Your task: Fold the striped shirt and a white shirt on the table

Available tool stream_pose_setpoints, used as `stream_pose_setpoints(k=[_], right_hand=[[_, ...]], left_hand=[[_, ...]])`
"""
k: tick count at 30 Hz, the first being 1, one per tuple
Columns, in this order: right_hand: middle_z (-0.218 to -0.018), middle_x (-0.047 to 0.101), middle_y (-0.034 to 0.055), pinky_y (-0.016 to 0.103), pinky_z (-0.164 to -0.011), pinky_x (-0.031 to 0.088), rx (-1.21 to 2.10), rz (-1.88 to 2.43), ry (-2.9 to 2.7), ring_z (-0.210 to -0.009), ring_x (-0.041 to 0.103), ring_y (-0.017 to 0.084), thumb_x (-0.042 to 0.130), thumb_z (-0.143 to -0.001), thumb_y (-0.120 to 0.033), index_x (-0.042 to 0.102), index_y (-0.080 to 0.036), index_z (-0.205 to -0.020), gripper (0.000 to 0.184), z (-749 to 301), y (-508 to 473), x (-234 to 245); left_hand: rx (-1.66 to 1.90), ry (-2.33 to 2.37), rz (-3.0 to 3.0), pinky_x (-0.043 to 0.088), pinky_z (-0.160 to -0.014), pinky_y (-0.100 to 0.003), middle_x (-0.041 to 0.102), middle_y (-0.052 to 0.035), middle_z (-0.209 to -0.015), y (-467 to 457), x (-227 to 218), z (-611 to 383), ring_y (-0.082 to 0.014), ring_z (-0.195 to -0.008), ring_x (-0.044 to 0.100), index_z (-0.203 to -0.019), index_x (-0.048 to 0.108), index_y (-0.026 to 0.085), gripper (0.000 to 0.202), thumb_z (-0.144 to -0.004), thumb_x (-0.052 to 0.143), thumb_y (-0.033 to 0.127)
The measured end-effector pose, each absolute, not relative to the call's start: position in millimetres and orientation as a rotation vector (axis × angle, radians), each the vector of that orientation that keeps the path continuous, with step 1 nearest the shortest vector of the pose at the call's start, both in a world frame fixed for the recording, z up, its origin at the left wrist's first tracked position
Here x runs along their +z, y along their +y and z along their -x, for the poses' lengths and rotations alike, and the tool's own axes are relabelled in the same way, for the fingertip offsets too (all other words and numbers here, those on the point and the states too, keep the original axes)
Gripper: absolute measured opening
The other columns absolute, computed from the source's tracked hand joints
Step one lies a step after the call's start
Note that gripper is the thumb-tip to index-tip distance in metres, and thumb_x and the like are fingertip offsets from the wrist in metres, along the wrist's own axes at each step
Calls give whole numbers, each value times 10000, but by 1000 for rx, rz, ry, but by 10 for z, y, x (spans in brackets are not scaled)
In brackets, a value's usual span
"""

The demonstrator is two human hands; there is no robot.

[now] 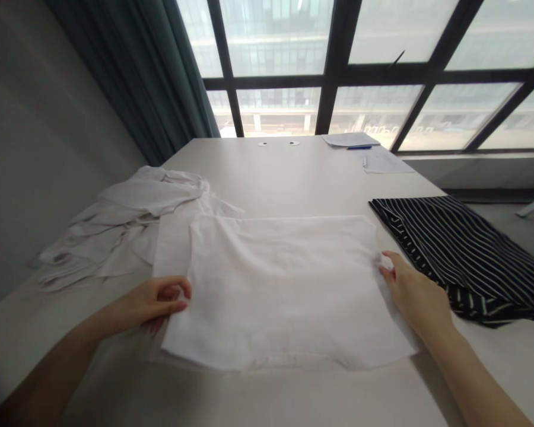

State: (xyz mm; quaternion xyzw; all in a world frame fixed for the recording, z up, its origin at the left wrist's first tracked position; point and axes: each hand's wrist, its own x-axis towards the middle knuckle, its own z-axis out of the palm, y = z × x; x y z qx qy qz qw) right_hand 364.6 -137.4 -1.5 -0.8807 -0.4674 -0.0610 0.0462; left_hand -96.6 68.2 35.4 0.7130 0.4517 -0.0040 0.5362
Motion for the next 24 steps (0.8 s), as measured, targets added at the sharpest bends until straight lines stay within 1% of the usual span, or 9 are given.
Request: stream_pose_setpoints(k=[2, 4, 6, 9, 12, 15, 18, 20, 24], right_hand=[[-1020, 687, 139, 379, -557, 467, -325, 2622, -1502, -734, 663, 302, 329, -951, -415, 532, -210, -1304, 456, -3628, -1374, -1], [-1074, 645, 168, 421, -705, 516, -463, 2479, -1625, -905, 636, 328, 337, -947, -381, 560, -167, -1267, 445, -3611, -1359, -17], [-1081, 618, 182, 462, -878, 497, -495, 2299, -1729, -1026, 593, 334, 349, -947, -357, 579, -132, -1229, 428, -3580, -1331, -62], [-1192, 589, 175, 464, -983, 461, -358, 2088, -1823, -1103, 576, 301, 383, -959, -350, 563, -145, -1239, 391, -3482, -1286, -135], [-1344, 542, 145, 454, -1053, 422, -201, 1953, -1937, -1244, 514, 277, 433, -965, -351, 527, -189, -1305, 388, -3353, -1268, -167], [-1439, 499, 112, 457, -1094, 389, -101, 1896, -2033, -1359, 417, 269, 465, -963, -367, 491, -226, -1377, 438, -3271, -1278, -175], [-1484, 466, 88, 481, -1099, 382, -50, 1906, -2084, -1403, 359, 276, 462, -964, -405, 476, -249, -1411, 474, -3264, -1293, -202], [-1500, 446, 81, 496, -1097, 381, -39, 1937, -2084, -1411, 345, 280, 447, -968, -428, 458, -257, -1431, 494, -3280, -1299, -227], [-1509, 433, 76, 502, -1094, 386, -28, 1968, -2078, -1412, 344, 279, 427, -972, -448, 447, -256, -1441, 507, -3302, -1299, -250]], left_hand=[[58, 1120, -1817, 300, -383, -179, 489, 76, -474, 656, 339, 943, -89, -370, 411, -861, 634, 203, 299, -769, 649, 486], [193, 1190, -2005, 317, -430, -186, 456, 78, -477, 606, 308, 888, -94, -409, 422, -847, 649, 211, 262, -815, 607, 468], [334, 1225, -2233, 364, -497, -200, 491, 60, -526, 537, 263, 805, -109, -478, 475, -846, 659, 221, 236, -862, 561, 436], [440, 1044, -2533, 458, -667, -243, 639, -2, -751, 432, 182, 679, -153, -687, 589, -943, 672, 229, 214, -924, 498, 352], [454, 763, -2709, 472, -880, -310, 657, -62, -1028, 367, 100, 612, -201, -970, 598, -1124, 645, 229, 241, -950, 486, 281], [371, 660, -2831, 394, -1040, -394, 564, -99, -1302, 354, 35, 614, -240, -1210, 509, -1300, 557, 245, 348, -958, 503, 283], [251, 635, -2928, 269, -1136, -473, 391, -89, -1514, 367, 3, 637, -270, -1394, 343, -1426, 432, 286, 454, -976, 480, 330], [179, 642, -2957, 221, -1158, -491, 321, -64, -1567, 375, 0, 646, -268, -1439, 276, -1463, 377, 314, 491, -984, 464, 379], [101, 679, -2959, 209, -1167, -488, 268, -35, -1595, 384, 2, 648, -262, -1464, 229, -1483, 339, 340, 516, -987, 443, 435]])
